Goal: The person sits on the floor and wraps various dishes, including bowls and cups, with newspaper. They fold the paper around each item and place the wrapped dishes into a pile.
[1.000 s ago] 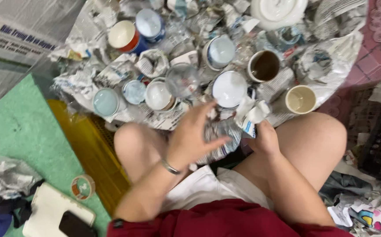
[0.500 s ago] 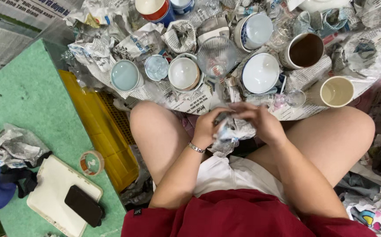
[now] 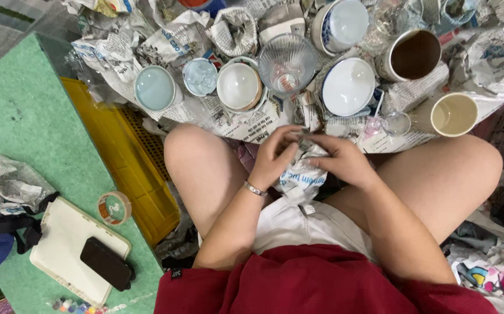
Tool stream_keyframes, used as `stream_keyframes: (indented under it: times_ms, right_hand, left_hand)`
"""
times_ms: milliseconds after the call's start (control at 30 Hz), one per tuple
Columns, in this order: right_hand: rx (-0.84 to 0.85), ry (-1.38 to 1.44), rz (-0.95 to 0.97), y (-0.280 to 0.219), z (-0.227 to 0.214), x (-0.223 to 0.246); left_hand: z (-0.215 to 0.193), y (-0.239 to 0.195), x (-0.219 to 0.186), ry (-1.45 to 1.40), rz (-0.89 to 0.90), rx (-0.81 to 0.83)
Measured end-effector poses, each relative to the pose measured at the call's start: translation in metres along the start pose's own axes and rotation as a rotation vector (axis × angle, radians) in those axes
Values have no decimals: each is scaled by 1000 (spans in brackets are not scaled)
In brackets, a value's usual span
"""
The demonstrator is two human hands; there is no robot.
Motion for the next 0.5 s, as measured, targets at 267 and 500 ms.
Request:
stream_keyframes:
  times_ms: [267,500]
  right_hand:
    - [-240,45,-196,-14,-16,30]
    - [-49,237,-31,-10,-13,-10]
  left_hand:
    - [10,-3,0,168,-85,321]
    - [2,2,16,387,-47,100]
Point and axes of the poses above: each hand's wrist, its own y-axis towards the middle knuckle, its own z-axis out of the palm, x = y × z, the point moved 5 cm from there along y, towards the middle knuckle, and after that the axes turned 1 degree about y, right-handed, at the moved point
